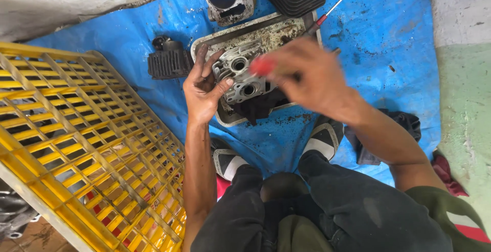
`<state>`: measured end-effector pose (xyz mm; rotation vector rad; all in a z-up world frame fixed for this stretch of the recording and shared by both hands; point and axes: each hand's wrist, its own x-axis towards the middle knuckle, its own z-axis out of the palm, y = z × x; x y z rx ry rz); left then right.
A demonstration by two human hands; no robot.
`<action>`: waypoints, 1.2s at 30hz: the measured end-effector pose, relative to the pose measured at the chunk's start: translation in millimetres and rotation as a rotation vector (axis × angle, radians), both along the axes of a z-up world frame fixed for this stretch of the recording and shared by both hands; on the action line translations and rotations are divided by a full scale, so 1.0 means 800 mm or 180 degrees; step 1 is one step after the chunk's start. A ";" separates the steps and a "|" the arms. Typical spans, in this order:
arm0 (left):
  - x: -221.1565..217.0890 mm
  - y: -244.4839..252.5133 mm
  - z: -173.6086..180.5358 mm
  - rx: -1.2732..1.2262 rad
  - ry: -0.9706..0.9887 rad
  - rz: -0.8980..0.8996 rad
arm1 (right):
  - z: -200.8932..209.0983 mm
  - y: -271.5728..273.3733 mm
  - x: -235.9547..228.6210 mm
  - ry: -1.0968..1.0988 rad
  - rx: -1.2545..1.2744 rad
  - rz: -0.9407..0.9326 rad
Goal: The person cleans a metallic engine cylinder head using a brush and a black cloth. They scrub the component over a metal tray and wipe it down, handling the part with both hands throughout the process.
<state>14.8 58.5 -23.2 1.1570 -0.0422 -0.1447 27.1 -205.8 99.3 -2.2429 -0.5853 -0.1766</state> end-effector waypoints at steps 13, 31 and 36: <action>0.000 0.029 -0.027 0.0140 -0.0293 -0.0182 | -0.044 -0.033 0.003 0.0394 0.0473 -0.0310; -0.003 0.012 -0.003 0.0237 -0.0364 -0.0808 | -0.003 -0.016 0.057 0.1051 -0.0195 0.0654; 0.002 0.005 -0.006 0.0374 -0.0493 -0.0804 | -0.005 -0.016 0.054 0.0600 -0.0316 0.0553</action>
